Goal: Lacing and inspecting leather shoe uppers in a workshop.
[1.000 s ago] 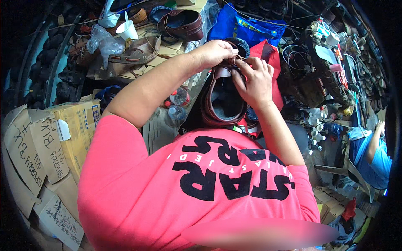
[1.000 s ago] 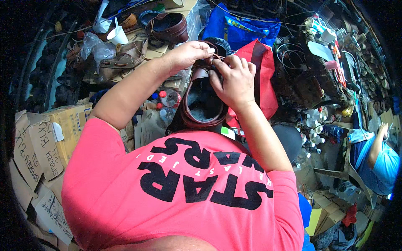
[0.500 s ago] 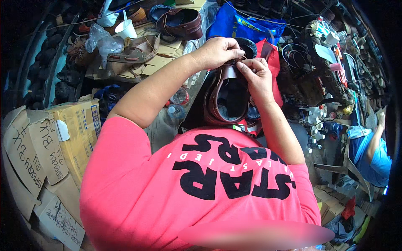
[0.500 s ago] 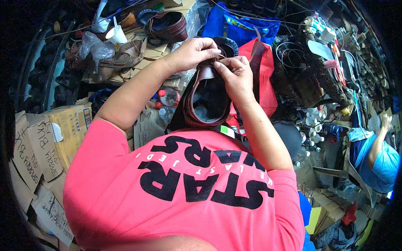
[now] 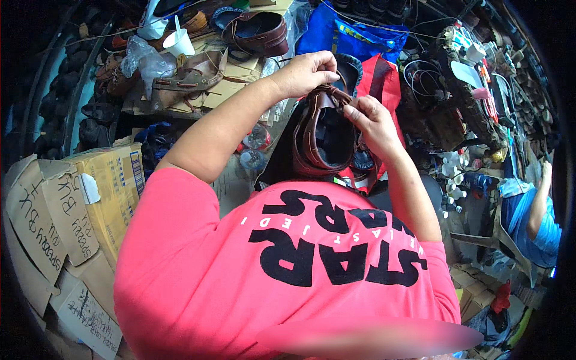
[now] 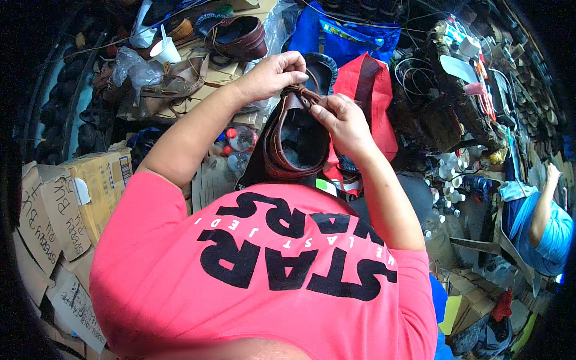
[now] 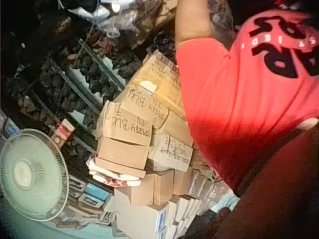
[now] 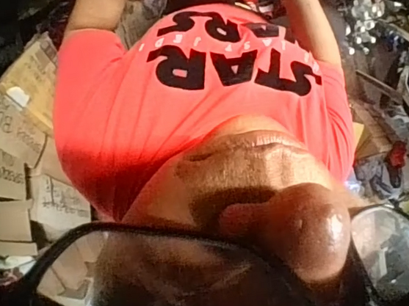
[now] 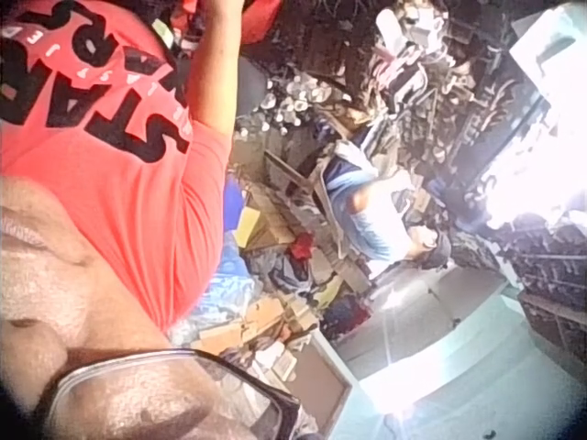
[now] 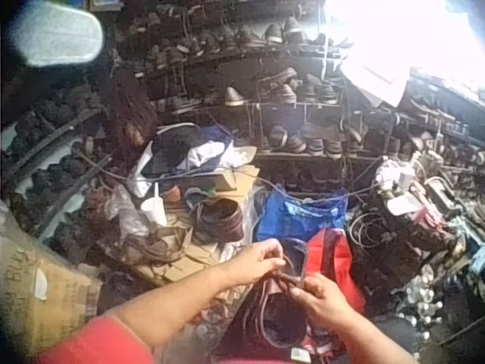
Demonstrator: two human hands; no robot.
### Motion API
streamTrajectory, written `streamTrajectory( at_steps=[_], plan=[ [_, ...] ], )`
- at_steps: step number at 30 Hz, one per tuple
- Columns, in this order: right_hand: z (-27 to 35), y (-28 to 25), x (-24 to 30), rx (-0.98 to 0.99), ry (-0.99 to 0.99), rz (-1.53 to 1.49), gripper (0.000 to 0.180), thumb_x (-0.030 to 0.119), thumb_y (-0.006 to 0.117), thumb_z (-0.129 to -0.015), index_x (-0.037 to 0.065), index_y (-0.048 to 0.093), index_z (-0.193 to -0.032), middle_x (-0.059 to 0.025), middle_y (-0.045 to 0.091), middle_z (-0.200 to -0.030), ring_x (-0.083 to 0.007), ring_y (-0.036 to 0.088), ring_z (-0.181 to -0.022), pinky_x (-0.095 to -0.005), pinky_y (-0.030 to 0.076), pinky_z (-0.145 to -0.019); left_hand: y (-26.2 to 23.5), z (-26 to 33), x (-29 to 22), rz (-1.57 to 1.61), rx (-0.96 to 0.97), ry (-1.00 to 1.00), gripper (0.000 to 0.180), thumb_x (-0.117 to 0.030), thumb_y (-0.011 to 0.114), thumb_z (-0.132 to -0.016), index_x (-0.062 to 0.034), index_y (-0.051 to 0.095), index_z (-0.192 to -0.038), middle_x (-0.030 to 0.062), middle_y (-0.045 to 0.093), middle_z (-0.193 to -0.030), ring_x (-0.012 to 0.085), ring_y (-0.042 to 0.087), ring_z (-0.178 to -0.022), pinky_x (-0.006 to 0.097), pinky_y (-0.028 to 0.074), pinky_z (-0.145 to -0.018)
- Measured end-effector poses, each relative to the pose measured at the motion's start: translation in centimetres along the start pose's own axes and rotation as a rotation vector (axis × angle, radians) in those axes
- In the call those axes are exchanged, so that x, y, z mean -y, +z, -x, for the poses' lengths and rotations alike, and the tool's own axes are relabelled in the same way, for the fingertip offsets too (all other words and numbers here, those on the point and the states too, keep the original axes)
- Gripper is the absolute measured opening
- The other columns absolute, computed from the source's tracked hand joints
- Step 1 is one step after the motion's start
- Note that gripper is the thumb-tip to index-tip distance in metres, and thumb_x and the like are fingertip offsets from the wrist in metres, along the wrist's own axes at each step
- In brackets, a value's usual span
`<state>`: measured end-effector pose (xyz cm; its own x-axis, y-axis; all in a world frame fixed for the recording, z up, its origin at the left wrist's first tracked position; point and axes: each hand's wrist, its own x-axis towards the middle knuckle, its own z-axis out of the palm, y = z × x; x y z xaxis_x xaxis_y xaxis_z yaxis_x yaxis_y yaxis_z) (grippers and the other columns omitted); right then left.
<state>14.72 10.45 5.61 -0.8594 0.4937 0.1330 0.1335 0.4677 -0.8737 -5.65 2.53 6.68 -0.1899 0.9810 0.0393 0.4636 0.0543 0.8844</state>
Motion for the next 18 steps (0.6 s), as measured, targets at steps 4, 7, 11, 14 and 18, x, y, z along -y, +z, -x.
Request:
streamTrajectory(
  at_steps=[4,7,11,14,18],
  plan=[
    [1.8,0.4,0.5,0.007,0.027,0.087,0.025,0.025,0.061,-0.085,0.0,0.059,-0.08,-0.0132,0.053,-0.073,-0.0255,0.055,-0.073,-0.0348,0.042,-0.066,0.6,0.0,1.5,0.199,0.016,0.065,0.011,-0.011,0.062,-0.085,-0.0053,0.053,-0.083,-0.0028,0.052,-0.073,0.0055,0.05,-0.07,0.022,0.043,-0.064],
    [2.4,0.3,0.9,0.026,0.016,0.114,0.028,0.026,0.058,-0.087,-0.001,0.058,-0.079,-0.0138,0.052,-0.073,-0.0264,0.054,-0.073,-0.0349,0.042,-0.066,0.8,0.1,1.7,0.206,-0.054,0.052,0.015,-0.012,0.065,-0.083,-0.0049,0.052,-0.081,-0.003,0.051,-0.068,0.0053,0.048,-0.064,0.023,0.041,-0.057],
    [3.0,0.4,0.2,0.045,0.022,0.055,0.03,0.027,0.055,-0.089,-0.001,0.058,-0.077,-0.0134,0.054,-0.073,-0.0256,0.054,-0.073,-0.0349,0.042,-0.067,1.1,0.2,1.4,0.036,-0.113,0.05,0.015,-0.013,0.065,-0.083,-0.0064,0.051,-0.084,-0.0045,0.05,-0.073,0.0047,0.046,-0.068,0.022,0.041,-0.061],
    [3.1,0.6,-1.0,0.035,0.08,-0.049,0.034,0.029,0.054,-0.09,0.0,0.058,-0.074,-0.0122,0.054,-0.073,-0.0249,0.053,-0.075,-0.0344,0.041,-0.068,1.4,0.4,1.4,-0.158,-0.252,0.051,0.019,-0.016,0.067,-0.082,-0.0052,0.051,-0.085,-0.0017,0.053,-0.067,0.0063,0.047,-0.062,0.024,0.041,-0.057],
    [4.2,1.0,-1.1,0.053,0.169,-0.069,0.036,0.032,0.052,-0.091,-0.001,0.057,-0.076,-0.0123,0.053,-0.074,-0.0244,0.052,-0.077,-0.0335,0.04,-0.07,2.3,1.1,1.8,-0.176,-0.338,0.096,0.023,-0.02,0.067,-0.08,-0.0052,0.051,-0.087,0.0065,0.055,-0.063,0.0167,0.055,-0.059,0.032,0.044,-0.057]
  ],
)
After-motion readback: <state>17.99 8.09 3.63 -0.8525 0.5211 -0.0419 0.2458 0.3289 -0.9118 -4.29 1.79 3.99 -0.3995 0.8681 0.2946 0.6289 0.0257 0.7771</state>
